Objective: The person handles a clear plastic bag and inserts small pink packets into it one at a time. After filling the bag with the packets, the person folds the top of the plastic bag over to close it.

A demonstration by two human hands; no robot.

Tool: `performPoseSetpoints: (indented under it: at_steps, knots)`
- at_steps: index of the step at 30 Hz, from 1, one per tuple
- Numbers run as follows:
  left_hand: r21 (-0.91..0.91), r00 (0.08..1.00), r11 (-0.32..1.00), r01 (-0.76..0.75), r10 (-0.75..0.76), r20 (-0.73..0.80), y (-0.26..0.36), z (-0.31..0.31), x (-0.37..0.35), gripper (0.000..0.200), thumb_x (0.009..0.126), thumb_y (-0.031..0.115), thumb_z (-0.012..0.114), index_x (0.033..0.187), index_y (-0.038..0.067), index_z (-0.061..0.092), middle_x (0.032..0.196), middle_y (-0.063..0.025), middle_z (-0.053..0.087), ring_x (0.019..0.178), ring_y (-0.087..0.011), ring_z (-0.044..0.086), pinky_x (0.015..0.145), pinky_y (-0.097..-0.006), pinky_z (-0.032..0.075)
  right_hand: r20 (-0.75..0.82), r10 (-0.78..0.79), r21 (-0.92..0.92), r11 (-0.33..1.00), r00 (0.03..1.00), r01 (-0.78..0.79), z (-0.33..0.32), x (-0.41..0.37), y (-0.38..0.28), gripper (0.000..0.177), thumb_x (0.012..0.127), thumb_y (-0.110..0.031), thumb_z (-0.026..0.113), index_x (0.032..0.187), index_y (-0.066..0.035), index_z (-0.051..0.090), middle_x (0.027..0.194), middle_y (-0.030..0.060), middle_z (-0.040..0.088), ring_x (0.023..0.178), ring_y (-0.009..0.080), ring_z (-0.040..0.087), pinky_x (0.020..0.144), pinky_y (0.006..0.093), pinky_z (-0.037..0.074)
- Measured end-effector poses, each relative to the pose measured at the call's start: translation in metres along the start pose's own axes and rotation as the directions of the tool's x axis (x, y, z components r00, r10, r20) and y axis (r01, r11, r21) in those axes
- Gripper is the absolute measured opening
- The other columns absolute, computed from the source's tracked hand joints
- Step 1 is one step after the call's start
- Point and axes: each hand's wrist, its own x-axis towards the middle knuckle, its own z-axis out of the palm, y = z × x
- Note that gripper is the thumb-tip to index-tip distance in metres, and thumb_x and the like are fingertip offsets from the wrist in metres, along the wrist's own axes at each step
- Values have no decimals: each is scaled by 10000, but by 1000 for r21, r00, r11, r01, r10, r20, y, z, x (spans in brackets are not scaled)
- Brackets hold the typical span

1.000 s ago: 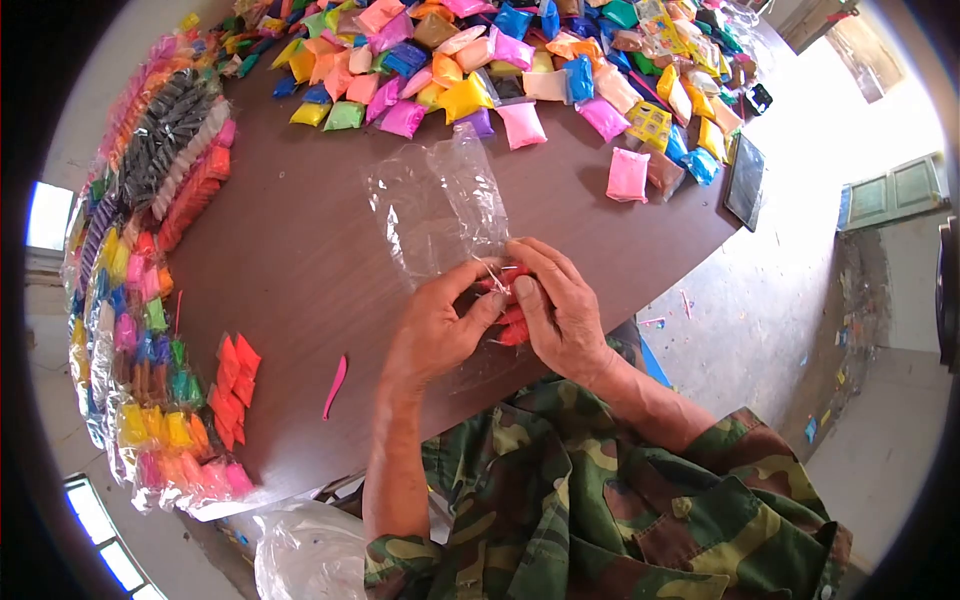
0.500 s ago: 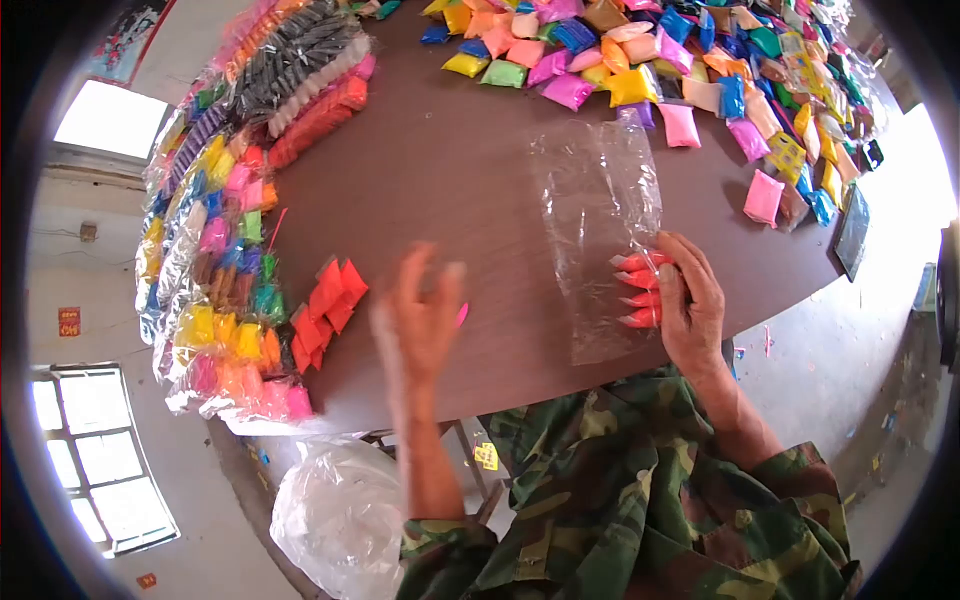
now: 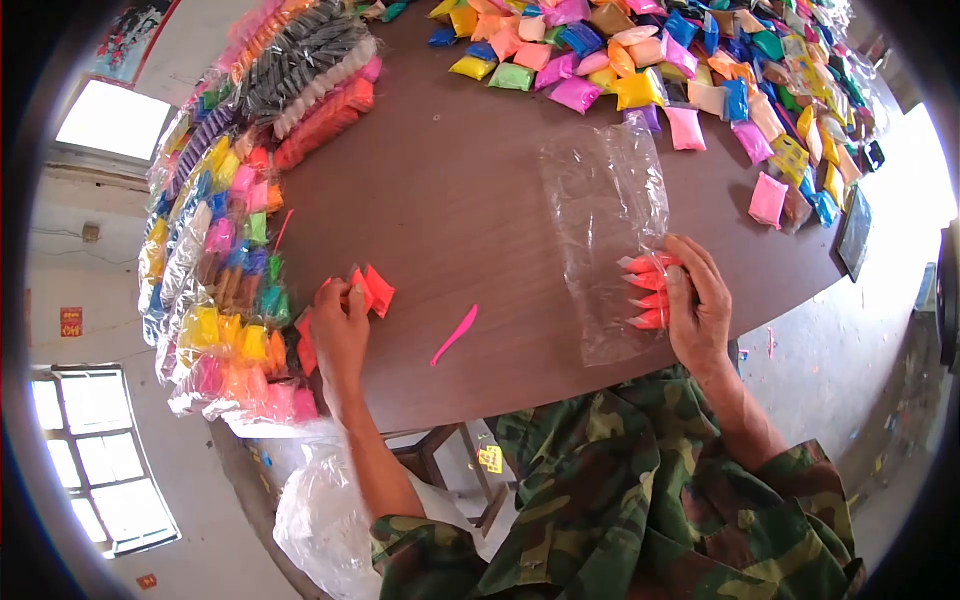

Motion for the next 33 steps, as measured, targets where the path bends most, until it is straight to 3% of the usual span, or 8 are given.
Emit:
performPoseSetpoints:
  at_steps: [1, 4, 7, 13, 22, 28, 31, 33]
  knots:
    - [-99, 999, 995, 28, -26, 19, -5, 1, 0, 323, 1031, 278, 720, 1125, -30, 700, 1042, -185, 754, 934, -334, 747, 758, -428, 606, -1, 0, -1, 1000, 1000, 0, 0, 0, 0, 292, 1050, -31, 658, 1330, 31, 711, 1346, 216, 705, 1234, 318, 698, 1063, 375, 530]
    - [-333, 937, 883, 330, -264, 230, 0, -8, 3, 399, 984, 278, 790, 1185, -47, 676, 1006, -139, 740, 873, -211, 737, 625, -336, 587, -7, -1, 0, 1000, 1000, 1, 1, 0, 1, 287, 1047, -32, 662, 1323, 30, 715, 1341, 215, 708, 1229, 319, 700, 1061, 377, 532]
    - [-435, 956, 856, 279, -208, 205, 0, -3, 4, 470, 939, 259, 836, 1241, -54, 658, 1001, -99, 722, 775, -125, 695, 531, -265, 527, -12, 4, 4, 1000, 1000, -4, 0, 0, 1, 282, 1045, -33, 665, 1314, 24, 721, 1338, 212, 711, 1228, 319, 702, 1059, 378, 534]
    - [-569, 895, 706, 422, -223, 387, 21, -18, 4, 497, 952, 254, 840, 1304, -47, 661, 1033, -78, 711, 691, -88, 645, 525, -244, 493, -16, -4, -2, 1000, 1000, 4, 0, 0, 1, 279, 1037, -28, 668, 1307, 18, 726, 1335, 205, 713, 1226, 319, 705, 1056, 374, 536]
    - [-487, 883, 760, 430, -239, 405, 31, -4, -4, 549, 981, 258, 817, 1389, -67, 643, 1078, -59, 717, 726, -74, 640, 570, -236, 502, -16, 3, 17, 1000, 1000, -3, -1, 0, 0, 289, 1026, -24, 677, 1308, 15, 726, 1330, 206, 714, 1225, 330, 705, 1048, 380, 543]
    - [-544, 873, 723, 425, -169, 457, 37, -11, -10, 470, 914, 218, 862, 1246, -56, 675, 965, -43, 706, 691, -79, 640, 542, -242, 491, -14, 10, 0, 1000, 1000, -10, -1, 0, -2, 289, 1020, -22, 680, 1303, 7, 730, 1325, 202, 717, 1215, 332, 708, 1029, 378, 552]
    - [-487, 865, 747, 452, -234, 444, 53, -23, -14, 439, 920, 223, 859, 1222, -34, 671, 920, -28, 702, 696, -75, 647, 544, -242, 495, -15, 15, 4, 1000, 1000, -15, -2, 1, -4, 289, 1019, -24, 680, 1302, 1, 733, 1322, 197, 719, 1210, 339, 707, 1025, 377, 553]
    - [-464, 868, 780, 421, -199, 454, 53, -22, -16, 418, 931, 228, 853, 1206, -26, 668, 967, -41, 706, 747, -83, 668, 553, -239, 513, -3, 23, 10, 1000, 1000, -23, -3, 2, -6, 287, 1019, -27, 682, 1300, -2, 734, 1322, 194, 720, 1207, 342, 707, 1024, 378, 553]
